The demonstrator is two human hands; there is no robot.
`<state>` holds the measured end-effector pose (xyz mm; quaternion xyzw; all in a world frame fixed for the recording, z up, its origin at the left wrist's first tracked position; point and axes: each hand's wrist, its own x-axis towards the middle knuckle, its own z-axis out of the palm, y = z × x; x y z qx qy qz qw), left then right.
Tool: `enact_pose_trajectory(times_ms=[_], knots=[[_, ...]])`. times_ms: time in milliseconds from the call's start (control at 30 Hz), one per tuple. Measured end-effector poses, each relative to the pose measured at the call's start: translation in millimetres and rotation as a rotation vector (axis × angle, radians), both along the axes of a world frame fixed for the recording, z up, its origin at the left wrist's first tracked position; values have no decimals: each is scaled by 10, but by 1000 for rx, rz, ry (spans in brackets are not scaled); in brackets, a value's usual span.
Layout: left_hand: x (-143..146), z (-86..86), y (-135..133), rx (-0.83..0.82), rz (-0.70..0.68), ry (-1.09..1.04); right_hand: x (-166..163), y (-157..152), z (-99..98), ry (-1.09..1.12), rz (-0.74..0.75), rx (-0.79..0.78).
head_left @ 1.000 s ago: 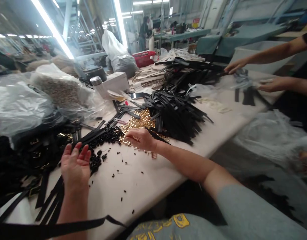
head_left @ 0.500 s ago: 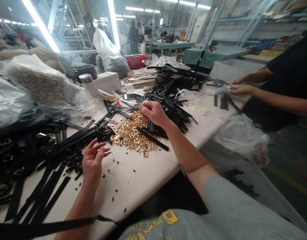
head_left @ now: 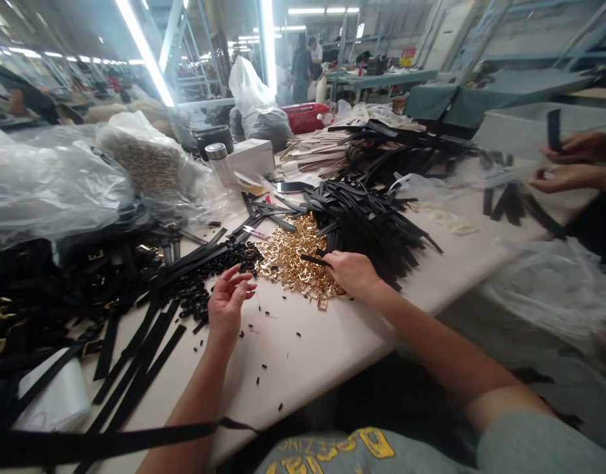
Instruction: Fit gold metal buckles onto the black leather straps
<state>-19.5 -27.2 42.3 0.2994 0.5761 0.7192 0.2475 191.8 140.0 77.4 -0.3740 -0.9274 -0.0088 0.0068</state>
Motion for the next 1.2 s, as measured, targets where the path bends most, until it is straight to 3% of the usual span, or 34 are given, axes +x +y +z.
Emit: enact_pose_trajectory(times_ms=[133, 300, 500, 733, 1000, 1067, 1200], knots=[[-5, -27, 17, -17, -42, -5, -128, 99, 213, 85, 56, -42], [-6, -73, 60, -87, -88, 17, -548, 208, 403, 55, 218, -48], [-45, -94, 73, -163, -51, 30, -762, 255, 251, 119, 226, -87], [15, -30, 95, -186, -104, -130, -702, 116, 134, 330, 447, -448], [62, -55, 80, -140, -125, -128, -747, 45, -25, 446, 526, -640], [65, -56, 84, -141, -117, -145, -710, 38, -31, 493, 565, -623], [25, -15, 103, -71, -2, -205, -637, 4, -3, 767, 657, -393]])
